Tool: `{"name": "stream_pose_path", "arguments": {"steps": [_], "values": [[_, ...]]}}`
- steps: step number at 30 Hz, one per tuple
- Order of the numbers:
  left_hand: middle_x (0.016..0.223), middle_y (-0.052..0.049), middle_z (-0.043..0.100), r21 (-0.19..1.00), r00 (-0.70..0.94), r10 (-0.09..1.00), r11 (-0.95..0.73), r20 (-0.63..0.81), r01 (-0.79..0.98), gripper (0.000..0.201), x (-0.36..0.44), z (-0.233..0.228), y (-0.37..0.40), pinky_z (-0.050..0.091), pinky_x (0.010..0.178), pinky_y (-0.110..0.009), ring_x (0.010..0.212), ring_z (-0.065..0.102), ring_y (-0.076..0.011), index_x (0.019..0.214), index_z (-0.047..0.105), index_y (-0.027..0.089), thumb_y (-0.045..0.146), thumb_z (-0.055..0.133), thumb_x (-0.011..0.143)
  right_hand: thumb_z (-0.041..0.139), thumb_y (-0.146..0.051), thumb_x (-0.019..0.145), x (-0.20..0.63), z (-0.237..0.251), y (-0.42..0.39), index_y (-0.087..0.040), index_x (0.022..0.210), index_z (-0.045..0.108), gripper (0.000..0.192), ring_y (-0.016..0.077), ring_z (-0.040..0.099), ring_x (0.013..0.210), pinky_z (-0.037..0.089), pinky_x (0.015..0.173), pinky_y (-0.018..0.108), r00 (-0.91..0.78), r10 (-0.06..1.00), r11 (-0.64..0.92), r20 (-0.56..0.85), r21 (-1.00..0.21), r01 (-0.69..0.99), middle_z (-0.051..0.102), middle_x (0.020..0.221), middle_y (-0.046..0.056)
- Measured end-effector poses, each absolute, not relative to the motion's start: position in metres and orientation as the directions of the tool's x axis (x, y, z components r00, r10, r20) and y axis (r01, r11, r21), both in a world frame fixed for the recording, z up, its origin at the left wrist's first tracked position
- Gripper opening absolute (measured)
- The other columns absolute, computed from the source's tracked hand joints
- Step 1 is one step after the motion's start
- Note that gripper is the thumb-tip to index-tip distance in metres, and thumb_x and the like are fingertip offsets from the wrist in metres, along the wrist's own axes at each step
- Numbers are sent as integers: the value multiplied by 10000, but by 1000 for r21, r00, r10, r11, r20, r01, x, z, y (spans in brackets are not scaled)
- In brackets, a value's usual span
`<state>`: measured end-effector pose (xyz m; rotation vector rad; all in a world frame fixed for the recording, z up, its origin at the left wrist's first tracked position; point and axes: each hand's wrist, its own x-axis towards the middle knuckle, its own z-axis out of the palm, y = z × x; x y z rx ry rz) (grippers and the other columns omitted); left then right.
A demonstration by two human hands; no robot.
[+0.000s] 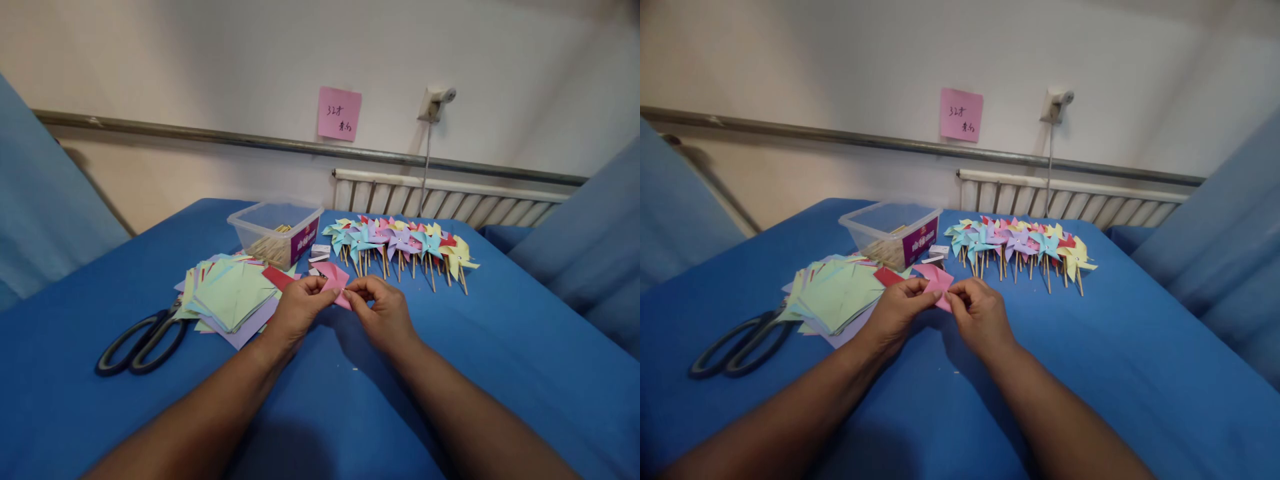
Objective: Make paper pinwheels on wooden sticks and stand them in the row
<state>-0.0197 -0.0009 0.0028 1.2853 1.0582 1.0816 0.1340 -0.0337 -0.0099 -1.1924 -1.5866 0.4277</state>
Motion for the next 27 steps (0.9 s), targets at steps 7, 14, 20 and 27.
{"name": "stream_pose_path", "arguments": {"steps": [7, 14, 20, 27], "values": [[610, 10, 582, 1000, 178, 984, -10, 8, 12, 221, -19, 0, -1, 370, 552, -222, 568, 479, -101, 628, 638, 150, 345, 742, 633, 589, -225, 821, 134, -10, -34, -202, 786, 655, 78, 131, 618, 663, 497, 643, 253, 55, 853, 440, 520, -770, 462, 662, 764, 12], [601, 17, 574, 997, 152, 987, -61, 52, 55, 220, -19, 1, -2, 362, 550, -221, 563, 475, -106, 623, 638, 158, 353, 740, 633, 580, -229, 818, 134, -11, -34, -206, 774, 644, 80, 127, 613, 630, 500, 622, 249, 75, 857, 431, 510, -788, 440, 654, 738, 5], [613, 11, 608, 995, 129, 989, -81, 72, 65, 204, -17, 5, -5, 375, 553, -223, 571, 501, -113, 632, 659, 160, 348, 738, 631, 587, -233, 818, 133, -12, -34, -210, 773, 642, 75, 127, 612, 629, 500, 625, 252, 79, 855, 431, 513, -786, 444, 651, 742, 3], [611, 11, 609, 971, 94, 981, -181, 168, 154, 176, -15, 7, -9, 375, 558, -228, 573, 497, -116, 635, 652, 165, 329, 707, 666, 590, -240, 825, 133, -11, -34, -206, 773, 644, 83, 127, 615, 640, 507, 635, 252, 77, 851, 438, 519, -784, 440, 654, 745, 6]]}}
